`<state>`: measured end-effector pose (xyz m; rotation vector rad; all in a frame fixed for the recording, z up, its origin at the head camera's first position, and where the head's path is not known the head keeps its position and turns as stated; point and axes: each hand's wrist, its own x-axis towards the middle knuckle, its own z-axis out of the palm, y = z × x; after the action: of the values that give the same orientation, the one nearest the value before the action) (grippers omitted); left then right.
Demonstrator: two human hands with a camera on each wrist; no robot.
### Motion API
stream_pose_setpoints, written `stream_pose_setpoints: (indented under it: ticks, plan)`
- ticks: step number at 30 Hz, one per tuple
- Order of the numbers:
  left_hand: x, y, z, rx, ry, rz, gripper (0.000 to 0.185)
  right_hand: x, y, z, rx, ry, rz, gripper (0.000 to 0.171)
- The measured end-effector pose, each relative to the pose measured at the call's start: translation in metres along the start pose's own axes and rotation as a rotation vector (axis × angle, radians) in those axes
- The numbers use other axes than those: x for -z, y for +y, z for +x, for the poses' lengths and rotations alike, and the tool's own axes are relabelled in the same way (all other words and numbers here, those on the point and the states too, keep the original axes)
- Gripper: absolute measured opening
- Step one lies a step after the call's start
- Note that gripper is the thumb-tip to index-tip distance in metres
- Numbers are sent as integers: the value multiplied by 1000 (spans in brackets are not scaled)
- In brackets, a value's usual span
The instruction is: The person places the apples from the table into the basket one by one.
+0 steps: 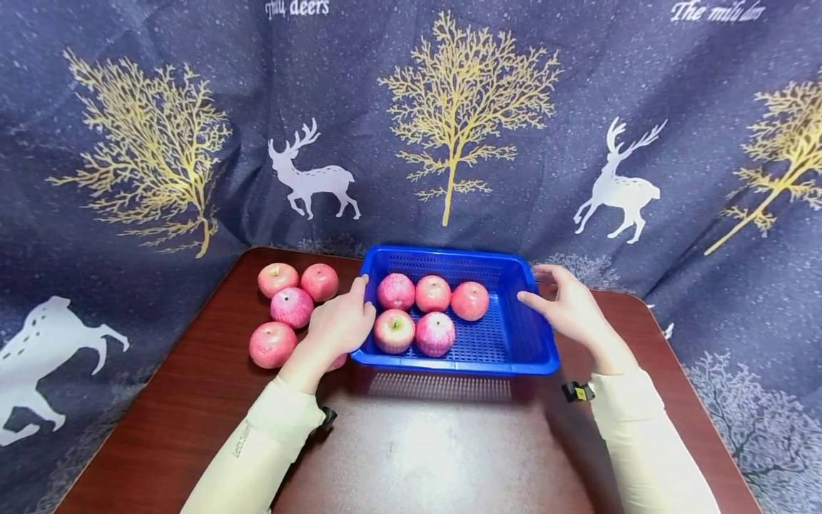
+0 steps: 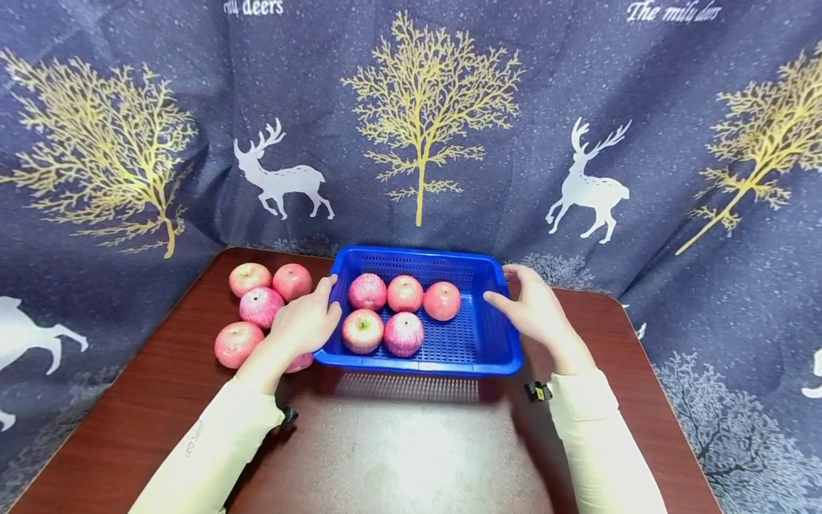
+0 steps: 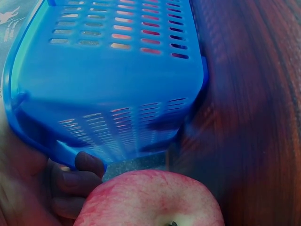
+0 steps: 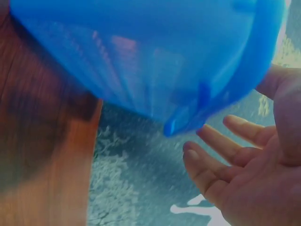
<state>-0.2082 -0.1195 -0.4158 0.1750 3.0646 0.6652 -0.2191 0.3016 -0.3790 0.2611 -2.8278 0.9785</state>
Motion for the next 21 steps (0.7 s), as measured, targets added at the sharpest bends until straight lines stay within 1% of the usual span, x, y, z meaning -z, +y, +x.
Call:
stream_pose_setpoints:
  ticks: [6,11,17,21]
  plan:
    - [1,1,-1,7,0,0,68,-2,18,3,-67,10,66,77]
    - [0,-1,-1,11,0,10,68,-11,31,5,-117,22,122,85]
    - [-2,-2,1,2,5,12,67,-16,35,2,-153,46,163,90]
    - [-3,-3,1,-2,14,13,67,-20,38,3,-163,56,181,90]
